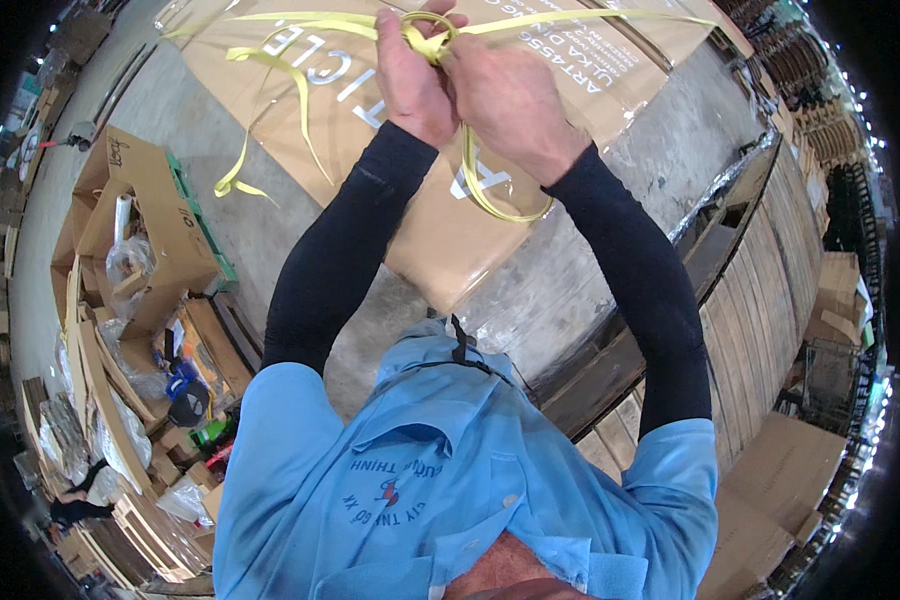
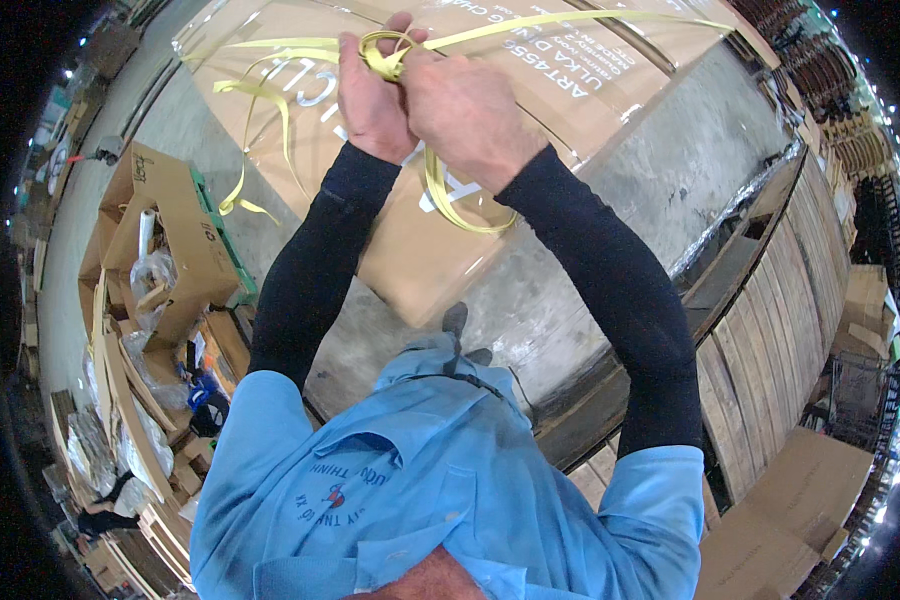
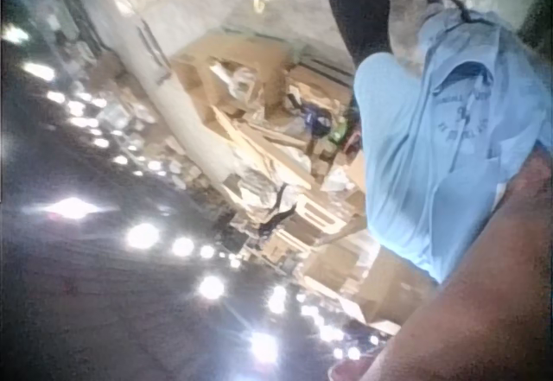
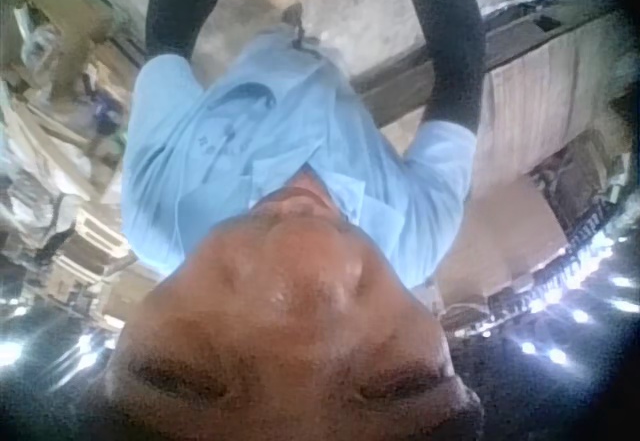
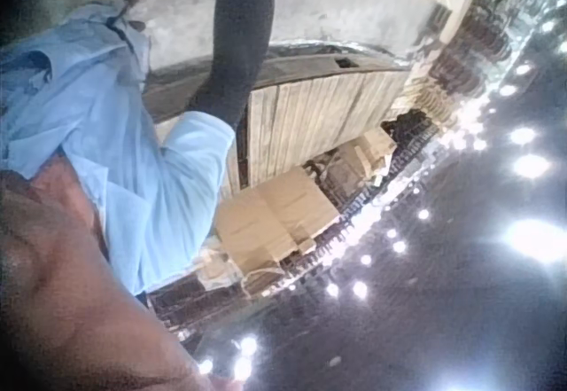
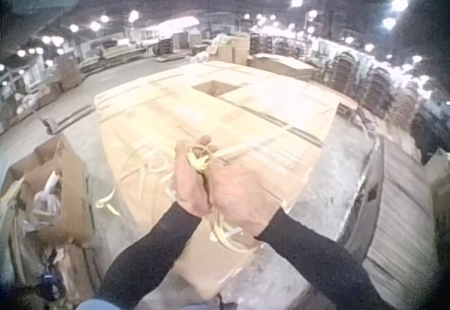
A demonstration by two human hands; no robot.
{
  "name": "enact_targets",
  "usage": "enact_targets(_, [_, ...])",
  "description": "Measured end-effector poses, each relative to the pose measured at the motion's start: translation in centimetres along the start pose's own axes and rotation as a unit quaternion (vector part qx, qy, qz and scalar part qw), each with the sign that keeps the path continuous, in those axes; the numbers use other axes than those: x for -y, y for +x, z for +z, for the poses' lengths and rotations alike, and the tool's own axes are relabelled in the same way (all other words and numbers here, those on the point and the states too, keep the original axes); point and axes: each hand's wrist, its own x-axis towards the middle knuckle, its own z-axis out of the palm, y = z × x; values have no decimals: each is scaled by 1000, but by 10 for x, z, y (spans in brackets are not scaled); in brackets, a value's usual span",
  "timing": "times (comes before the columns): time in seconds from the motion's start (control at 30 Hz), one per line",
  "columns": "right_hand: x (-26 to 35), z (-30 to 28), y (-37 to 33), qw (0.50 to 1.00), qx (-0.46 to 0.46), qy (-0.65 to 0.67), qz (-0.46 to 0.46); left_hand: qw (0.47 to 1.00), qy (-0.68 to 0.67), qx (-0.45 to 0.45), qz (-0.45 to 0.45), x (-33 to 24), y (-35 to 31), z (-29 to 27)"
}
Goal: The person secures a large cardboard box on a wooden pallet using a yellow plastic strap, wrapping it around the box and tying a knot. They then place a small cardboard piece on top of the strap and later use a utility knife to cut open another large cardboard box.
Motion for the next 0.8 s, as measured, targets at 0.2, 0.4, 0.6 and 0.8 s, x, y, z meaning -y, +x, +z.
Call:
enact_targets(0.2, [-13,-9,-24,999,14,33,-36,995,13,-81,-64,0,-23,3])
enact_targets(0.4, [-14,7,-27,998,-3,57,8,997,-14,-77,8,10,-35,8])
enact_targets(0.6, [-10,-3,-23,995,54,12,-81,995,-33,-53,-75,-3,-47,7])
enact_targets(0.8, [9,21,-79,989,33,133,48,948,-220,118,-198,-4,-54,-55])
